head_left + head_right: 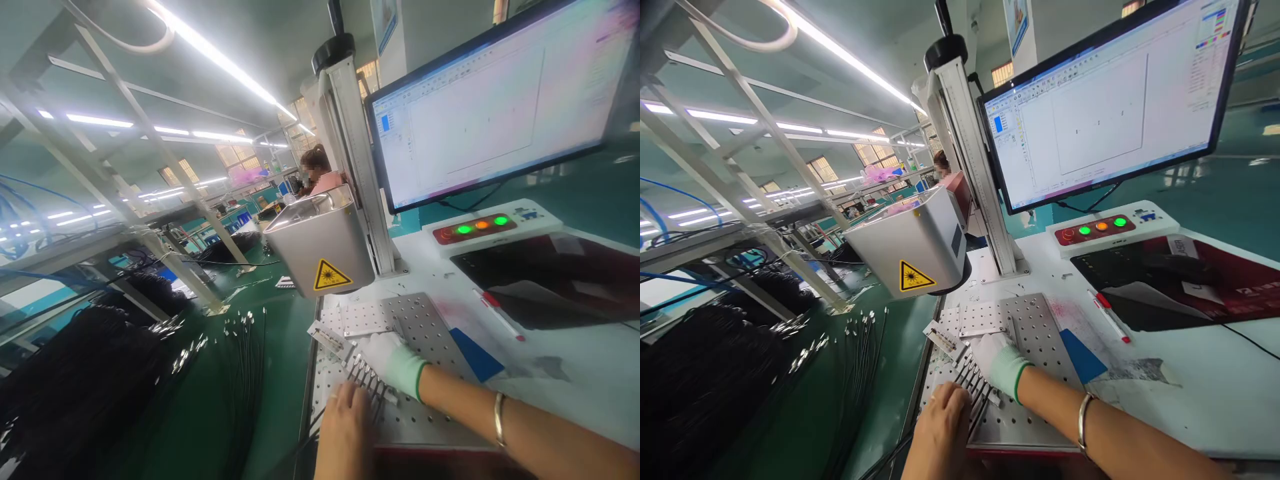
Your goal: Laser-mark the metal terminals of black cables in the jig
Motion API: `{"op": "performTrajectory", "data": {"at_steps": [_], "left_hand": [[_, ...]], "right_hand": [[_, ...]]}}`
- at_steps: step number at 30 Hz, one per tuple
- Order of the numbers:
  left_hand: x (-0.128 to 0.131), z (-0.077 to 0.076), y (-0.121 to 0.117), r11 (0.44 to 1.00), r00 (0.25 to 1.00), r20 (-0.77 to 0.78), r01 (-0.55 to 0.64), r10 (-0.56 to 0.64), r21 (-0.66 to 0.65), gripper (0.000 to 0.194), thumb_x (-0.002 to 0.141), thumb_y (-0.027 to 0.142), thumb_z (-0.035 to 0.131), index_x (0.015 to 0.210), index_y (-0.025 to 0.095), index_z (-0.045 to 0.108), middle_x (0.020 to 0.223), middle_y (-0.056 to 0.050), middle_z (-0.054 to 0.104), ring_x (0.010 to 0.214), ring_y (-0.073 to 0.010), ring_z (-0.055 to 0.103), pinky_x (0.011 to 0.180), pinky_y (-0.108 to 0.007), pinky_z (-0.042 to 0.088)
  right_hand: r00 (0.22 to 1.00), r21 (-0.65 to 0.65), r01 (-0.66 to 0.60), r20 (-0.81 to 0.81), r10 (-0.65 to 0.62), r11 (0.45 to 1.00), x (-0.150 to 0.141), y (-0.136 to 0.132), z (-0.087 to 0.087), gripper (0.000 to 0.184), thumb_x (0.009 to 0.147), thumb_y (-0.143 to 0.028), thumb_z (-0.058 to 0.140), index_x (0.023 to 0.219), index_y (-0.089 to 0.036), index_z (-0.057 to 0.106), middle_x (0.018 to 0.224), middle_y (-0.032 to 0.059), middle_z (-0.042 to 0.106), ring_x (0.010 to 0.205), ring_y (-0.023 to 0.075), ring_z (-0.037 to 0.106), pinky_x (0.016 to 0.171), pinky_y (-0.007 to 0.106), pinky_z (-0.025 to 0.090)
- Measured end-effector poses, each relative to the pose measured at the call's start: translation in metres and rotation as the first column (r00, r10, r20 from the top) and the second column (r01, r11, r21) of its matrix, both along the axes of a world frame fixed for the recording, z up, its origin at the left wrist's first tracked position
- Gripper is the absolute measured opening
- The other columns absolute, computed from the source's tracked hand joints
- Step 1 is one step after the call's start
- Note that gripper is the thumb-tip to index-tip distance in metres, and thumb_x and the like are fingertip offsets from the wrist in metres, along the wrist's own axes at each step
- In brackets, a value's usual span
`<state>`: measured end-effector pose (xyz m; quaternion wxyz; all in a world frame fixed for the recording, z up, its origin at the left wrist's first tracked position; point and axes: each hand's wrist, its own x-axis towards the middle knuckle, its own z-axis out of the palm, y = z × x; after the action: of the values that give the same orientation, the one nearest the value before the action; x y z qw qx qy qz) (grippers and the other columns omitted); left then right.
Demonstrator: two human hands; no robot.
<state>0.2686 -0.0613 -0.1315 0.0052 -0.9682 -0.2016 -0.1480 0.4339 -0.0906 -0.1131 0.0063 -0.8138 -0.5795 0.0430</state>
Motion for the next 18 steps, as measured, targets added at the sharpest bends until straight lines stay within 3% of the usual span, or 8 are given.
{"op": "performTrajectory", "data": {"at_steps": [4, 7, 11, 15, 18], "left_hand": [[0.0, -0.046, -0.013, 0.985, 1.0, 0.028, -0.019, 0.014, 0.169, 0.021, 0.072, 0.002, 0.051, 0.08, 0.02, 0.058, 0.082, -0.004, 0.058, 0.084, -0.0218, 0.056, 0.075, -0.033, 0.047], [0.009, -0.065, -0.02, 0.973, 0.997, 0.052, -0.066, 0.056, 0.221, 0.026, 0.073, 0.002, 0.051, 0.092, 0.018, 0.06, 0.089, -0.006, 0.059, 0.09, -0.0233, 0.056, 0.079, -0.035, 0.046], [0.015, -0.057, -0.025, 0.978, 0.997, 0.042, -0.07, 0.062, 0.198, 0.033, 0.077, 0.0, 0.048, 0.103, 0.016, 0.06, 0.095, -0.008, 0.06, 0.095, -0.0224, 0.056, 0.083, -0.032, 0.044], [0.017, -0.037, -0.029, 0.991, 0.99, 0.078, -0.12, 0.115, 0.053, 0.034, 0.076, -0.004, 0.043, 0.095, 0.017, 0.062, 0.091, -0.006, 0.062, 0.088, -0.0191, 0.056, 0.082, -0.027, 0.044], [0.02, -0.031, -0.03, 0.99, 0.984, 0.117, -0.136, 0.138, -0.018, 0.032, 0.076, -0.005, 0.042, 0.087, 0.018, 0.061, 0.088, -0.005, 0.061, 0.084, -0.0182, 0.056, 0.077, -0.026, 0.044]], "right_hand": [[1.0, -0.01, 0.012, -0.013, -0.013, 1.0, 0.001, 0.001, -0.001, 0.026, 0.082, -0.008, 0.044, 0.1, -0.01, 0.063, 0.088, 0.0188, 0.068, 0.084, 0.0279, 0.068, 0.066, 0.036, 0.052], [0.999, -0.009, 0.021, -0.025, -0.022, 1.0, 0.002, 0.002, -0.002, 0.022, 0.083, -0.012, 0.046, 0.097, -0.01, 0.063, 0.083, 0.017, 0.069, 0.079, 0.0271, 0.069, 0.063, 0.035, 0.052], [0.999, 0.016, 0.038, -0.034, -0.037, 0.999, 0.003, 0.002, -0.004, 0.021, 0.084, -0.015, 0.047, 0.097, -0.011, 0.064, 0.083, 0.0158, 0.07, 0.078, 0.0266, 0.069, 0.063, 0.035, 0.052], [0.999, 0.036, 0.031, -0.039, -0.029, 0.999, 0.004, 0.004, -0.009, 0.019, 0.081, -0.013, 0.05, 0.093, -0.012, 0.065, 0.082, 0.014, 0.069, 0.077, 0.0276, 0.068, 0.064, 0.038, 0.052], [0.999, 0.045, 0.008, -0.04, -0.006, 0.999, 0.003, 0.004, -0.011, 0.017, 0.08, -0.011, 0.049, 0.087, -0.012, 0.066, 0.082, 0.0143, 0.069, 0.08, 0.0271, 0.068, 0.066, 0.037, 0.051]]}}
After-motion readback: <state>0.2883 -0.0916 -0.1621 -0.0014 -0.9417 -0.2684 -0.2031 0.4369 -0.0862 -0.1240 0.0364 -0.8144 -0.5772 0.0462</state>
